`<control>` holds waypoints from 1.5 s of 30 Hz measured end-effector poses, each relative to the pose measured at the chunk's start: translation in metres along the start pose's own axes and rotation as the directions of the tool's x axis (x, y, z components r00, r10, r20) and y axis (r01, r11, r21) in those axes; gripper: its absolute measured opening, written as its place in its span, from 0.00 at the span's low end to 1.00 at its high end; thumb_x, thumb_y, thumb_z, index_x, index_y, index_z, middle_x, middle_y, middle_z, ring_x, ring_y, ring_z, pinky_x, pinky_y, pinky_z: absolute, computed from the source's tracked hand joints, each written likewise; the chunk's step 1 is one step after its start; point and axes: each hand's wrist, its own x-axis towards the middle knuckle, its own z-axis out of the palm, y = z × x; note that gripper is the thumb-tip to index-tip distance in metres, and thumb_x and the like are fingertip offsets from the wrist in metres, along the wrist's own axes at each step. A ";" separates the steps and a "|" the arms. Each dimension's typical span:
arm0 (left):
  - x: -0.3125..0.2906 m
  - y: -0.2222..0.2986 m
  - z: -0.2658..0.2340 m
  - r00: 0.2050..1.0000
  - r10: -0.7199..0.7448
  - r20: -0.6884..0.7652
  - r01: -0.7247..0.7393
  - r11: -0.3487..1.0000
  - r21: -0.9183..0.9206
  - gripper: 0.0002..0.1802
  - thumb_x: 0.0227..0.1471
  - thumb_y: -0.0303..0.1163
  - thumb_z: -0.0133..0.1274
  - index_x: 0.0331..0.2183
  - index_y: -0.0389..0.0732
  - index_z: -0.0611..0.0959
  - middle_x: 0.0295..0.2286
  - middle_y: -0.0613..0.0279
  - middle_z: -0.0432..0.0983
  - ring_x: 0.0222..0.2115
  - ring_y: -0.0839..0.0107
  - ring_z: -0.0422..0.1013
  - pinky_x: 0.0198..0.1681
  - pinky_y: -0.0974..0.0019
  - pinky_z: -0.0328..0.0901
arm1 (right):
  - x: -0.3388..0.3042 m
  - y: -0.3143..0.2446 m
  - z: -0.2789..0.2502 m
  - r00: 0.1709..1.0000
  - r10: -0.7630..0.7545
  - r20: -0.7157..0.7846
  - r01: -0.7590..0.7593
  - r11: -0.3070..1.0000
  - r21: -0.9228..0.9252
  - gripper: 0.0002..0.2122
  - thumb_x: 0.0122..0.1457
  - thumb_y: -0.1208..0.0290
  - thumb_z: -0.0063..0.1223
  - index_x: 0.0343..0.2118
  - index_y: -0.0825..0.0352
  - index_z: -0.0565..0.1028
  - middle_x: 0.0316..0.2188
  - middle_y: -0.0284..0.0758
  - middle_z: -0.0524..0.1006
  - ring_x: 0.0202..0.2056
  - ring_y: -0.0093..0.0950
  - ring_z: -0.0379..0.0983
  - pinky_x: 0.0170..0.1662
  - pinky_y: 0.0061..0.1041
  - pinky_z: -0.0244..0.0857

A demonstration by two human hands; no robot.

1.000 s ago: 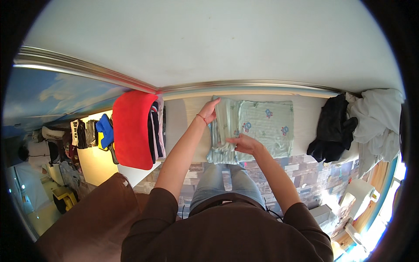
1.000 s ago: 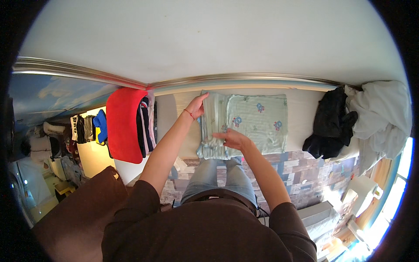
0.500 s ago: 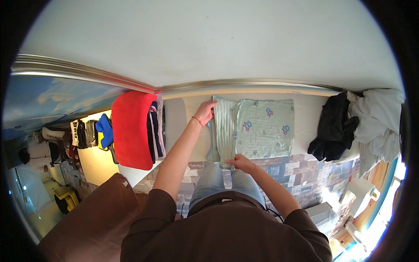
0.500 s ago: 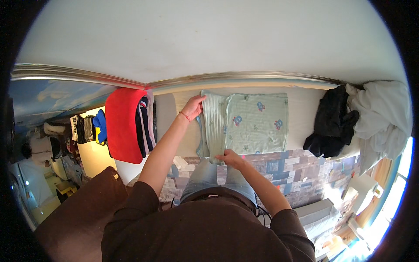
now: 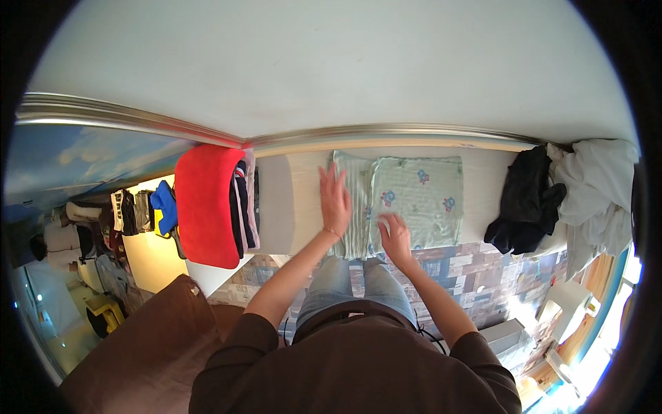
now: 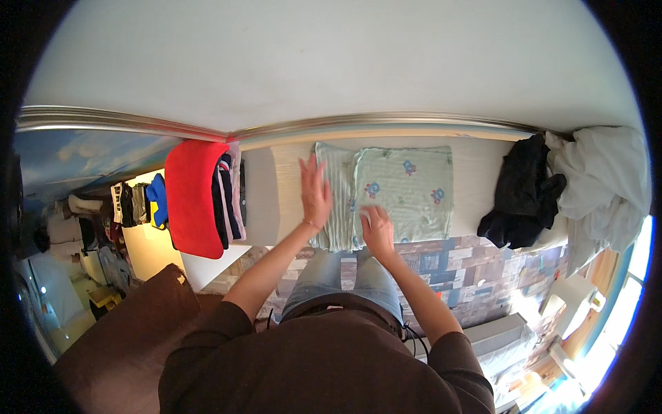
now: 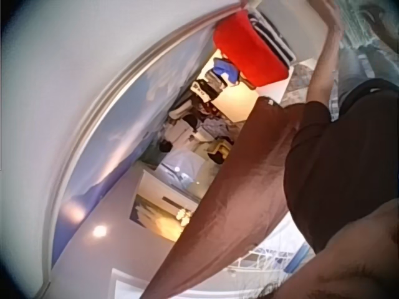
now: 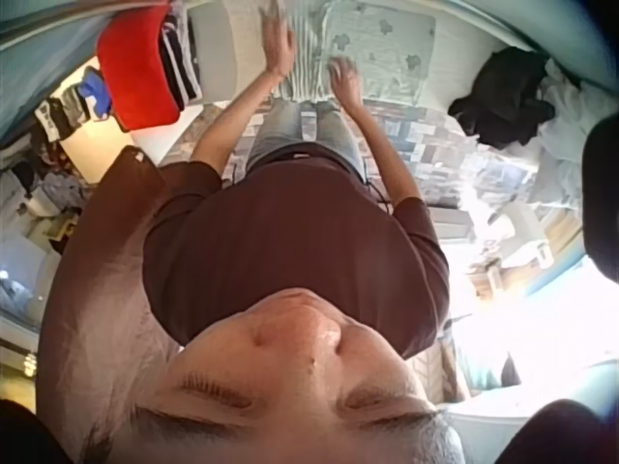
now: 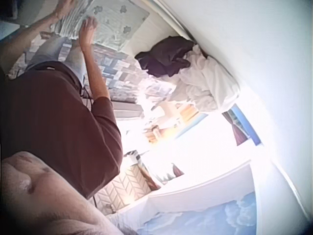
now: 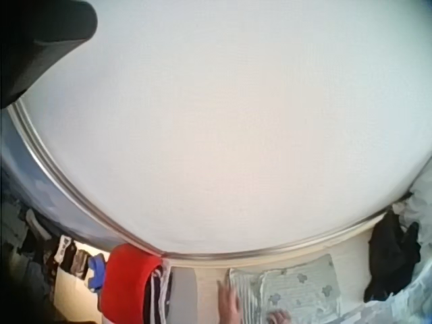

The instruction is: The person folds several garments one by one on a white countertop. They fold a black item, a red item, and a light blue patterned item, smoothing each before stacking them. The folded clothes are placed in a neat pile on the counter.

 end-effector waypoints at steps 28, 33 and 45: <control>0.042 -0.022 0.026 0.746 0.350 0.566 -0.517 0.840 0.162 0.46 0.52 0.57 0.56 0.66 0.52 0.60 0.68 0.59 0.45 0.68 0.49 0.42 0.67 0.34 0.42 | -0.017 0.152 -0.074 0.957 0.009 -0.289 -0.183 0.794 -0.580 0.30 0.64 0.61 0.48 0.67 0.63 0.57 0.69 0.37 0.55 0.69 0.41 0.48 0.68 0.51 0.41; -0.079 0.035 0.004 0.516 0.379 0.769 -0.407 0.898 -0.169 0.50 0.50 0.48 0.60 0.68 0.53 0.54 0.69 0.58 0.40 0.68 0.48 0.45 0.64 0.30 0.47 | -0.008 0.144 -0.086 0.945 -0.114 -0.305 -0.097 0.795 -0.599 0.23 0.60 0.65 0.55 0.58 0.64 0.67 0.62 0.38 0.64 0.64 0.43 0.57 0.65 0.49 0.50; -0.145 0.015 0.028 0.723 0.488 0.489 -0.597 0.798 0.086 0.39 0.55 0.28 0.52 0.64 0.69 0.63 0.67 0.74 0.50 0.65 0.61 0.55 0.65 0.50 0.57 | 0.030 0.174 -0.124 0.942 -0.314 -0.115 0.218 0.838 -0.501 0.13 0.58 0.77 0.53 0.47 0.59 0.77 0.40 0.39 0.73 0.43 0.42 0.68 0.47 0.40 0.67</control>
